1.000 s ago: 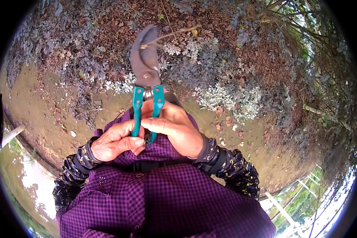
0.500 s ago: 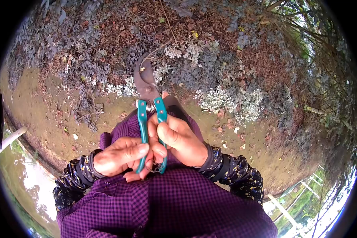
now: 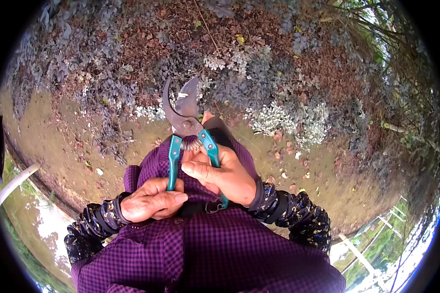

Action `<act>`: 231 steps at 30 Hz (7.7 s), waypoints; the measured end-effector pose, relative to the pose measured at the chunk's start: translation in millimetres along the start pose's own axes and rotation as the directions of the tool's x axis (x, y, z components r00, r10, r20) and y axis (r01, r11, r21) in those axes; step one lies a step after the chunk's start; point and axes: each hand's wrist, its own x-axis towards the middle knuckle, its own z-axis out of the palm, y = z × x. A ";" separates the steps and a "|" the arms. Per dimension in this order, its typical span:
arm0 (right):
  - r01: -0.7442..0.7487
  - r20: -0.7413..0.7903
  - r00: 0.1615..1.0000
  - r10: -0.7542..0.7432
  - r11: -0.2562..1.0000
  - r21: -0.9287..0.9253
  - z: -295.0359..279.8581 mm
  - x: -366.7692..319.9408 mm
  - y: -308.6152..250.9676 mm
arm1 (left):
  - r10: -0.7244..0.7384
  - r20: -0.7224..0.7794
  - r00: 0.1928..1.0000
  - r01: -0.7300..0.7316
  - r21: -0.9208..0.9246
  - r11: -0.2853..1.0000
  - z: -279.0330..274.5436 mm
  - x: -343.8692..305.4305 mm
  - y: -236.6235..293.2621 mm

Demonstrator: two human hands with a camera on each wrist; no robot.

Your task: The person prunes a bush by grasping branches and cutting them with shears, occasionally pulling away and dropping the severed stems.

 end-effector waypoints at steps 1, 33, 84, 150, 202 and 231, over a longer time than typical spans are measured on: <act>0.077 0.006 0.997 -0.077 0.996 -0.053 -0.7 0.5 0.6 | -0.011 0.018 1.000 0.011 -0.010 1.000 -0.3 0.2 1.0; 0.078 0.553 0.831 0.061 0.971 -0.225 -36.8 74.0 -64.5 | 0.982 -0.033 -0.188 0.042 0.998 0.041 -26.6 56.3 92.6; 0.102 -0.098 0.980 -0.171 0.865 -0.492 111.6 186.6 -11.5 | 0.712 -0.234 0.662 -0.749 -0.222 0.624 -279.9 -79.8 141.0; 0.478 0.052 0.856 -0.515 0.747 -0.462 110.0 211.3 -134.7 | 0.900 -0.119 0.418 -0.866 0.246 0.435 -172.0 -49.3 186.7; 0.389 -0.010 0.818 -0.575 0.567 -0.726 82.4 284.2 -192.2 | 0.907 -0.222 0.358 -0.751 0.509 0.420 -224.9 -40.5 277.9; 0.325 0.015 0.913 -0.407 0.706 -0.629 84.5 288.6 -164.6 | 0.841 -0.274 0.466 -0.661 0.524 0.537 -262.5 -35.8 245.9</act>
